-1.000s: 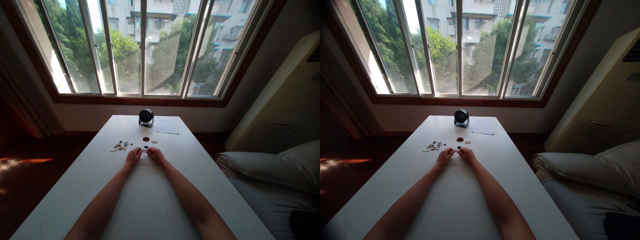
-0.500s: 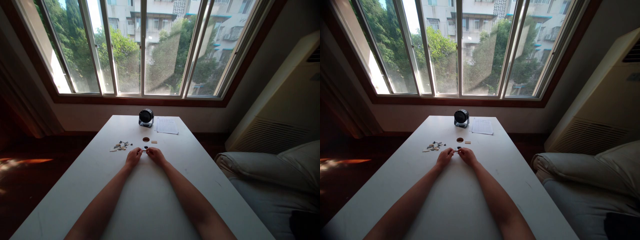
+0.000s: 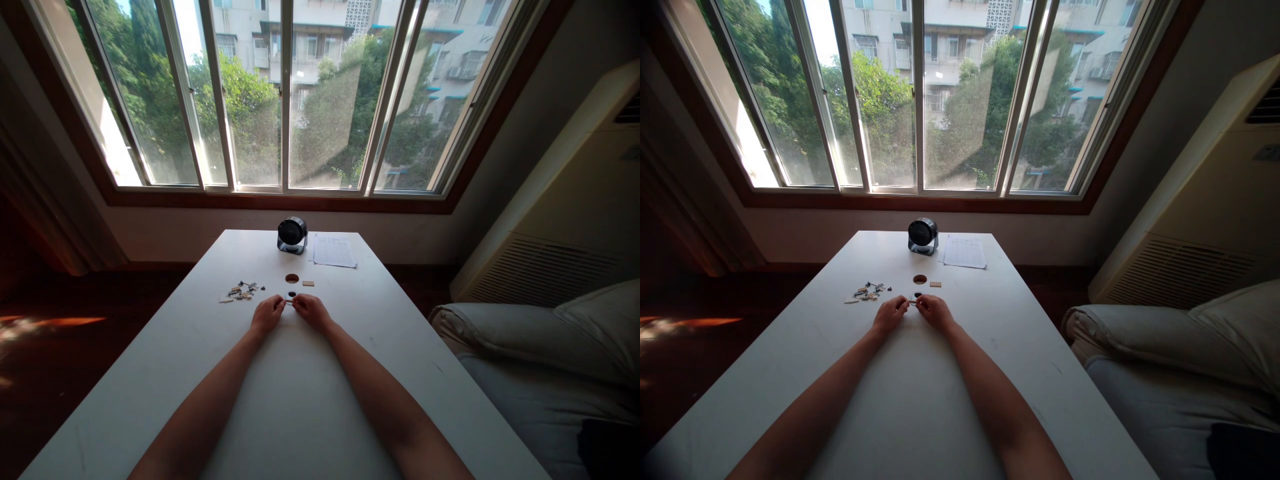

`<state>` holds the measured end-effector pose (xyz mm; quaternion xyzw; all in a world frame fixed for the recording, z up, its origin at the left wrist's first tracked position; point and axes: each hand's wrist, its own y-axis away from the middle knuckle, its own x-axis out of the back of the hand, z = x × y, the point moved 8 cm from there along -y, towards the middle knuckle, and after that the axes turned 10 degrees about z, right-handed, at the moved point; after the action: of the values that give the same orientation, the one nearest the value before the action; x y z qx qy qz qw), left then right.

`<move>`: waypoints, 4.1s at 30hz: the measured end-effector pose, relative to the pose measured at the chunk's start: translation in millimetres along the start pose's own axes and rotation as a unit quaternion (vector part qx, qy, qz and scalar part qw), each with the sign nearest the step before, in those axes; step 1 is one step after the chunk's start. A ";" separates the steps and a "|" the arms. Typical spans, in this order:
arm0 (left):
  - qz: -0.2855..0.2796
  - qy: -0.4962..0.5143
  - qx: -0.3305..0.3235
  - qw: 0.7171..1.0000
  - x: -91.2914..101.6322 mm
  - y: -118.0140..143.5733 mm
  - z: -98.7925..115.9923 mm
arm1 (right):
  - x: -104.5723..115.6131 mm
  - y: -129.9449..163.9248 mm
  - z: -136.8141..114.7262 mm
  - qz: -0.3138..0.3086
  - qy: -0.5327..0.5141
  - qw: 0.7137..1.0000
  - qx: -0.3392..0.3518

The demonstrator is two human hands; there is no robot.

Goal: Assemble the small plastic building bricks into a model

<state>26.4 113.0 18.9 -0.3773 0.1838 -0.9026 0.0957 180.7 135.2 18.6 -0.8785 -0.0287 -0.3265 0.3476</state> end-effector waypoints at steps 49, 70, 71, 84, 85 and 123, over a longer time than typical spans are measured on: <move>-0.010 -0.008 0.008 1.000 0.8 0.6 1.8 | -2.2 1.1 5.4 -0.007 -0.022 0.999 -0.038; -0.003 -0.008 -0.003 1.000 0.8 -0.2 2.3 | -2.1 0.5 4.0 -0.002 -0.032 0.999 -0.018; -0.006 -0.011 -0.006 1.000 0.4 -0.2 2.5 | -1.7 0.6 3.4 -0.002 -0.031 0.999 -0.016; -0.025 -0.021 -0.003 0.999 -4.0 0.2 0.5 | 4.9 0.1 -1.3 0.020 -0.039 0.999 -0.012; -0.024 -0.020 -0.005 0.999 -4.3 0.0 0.2 | 6.0 0.3 -2.1 0.024 -0.045 0.999 -0.012; -0.038 -0.157 0.014 0.987 -5.3 3.8 -2.1 | 26.6 1.1 45.6 0.050 0.242 0.961 -0.123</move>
<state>28.8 111.7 12.6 -0.5201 0.1398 -0.8373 0.0943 227.2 158.3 8.9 -0.8094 0.1407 -0.5127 0.2493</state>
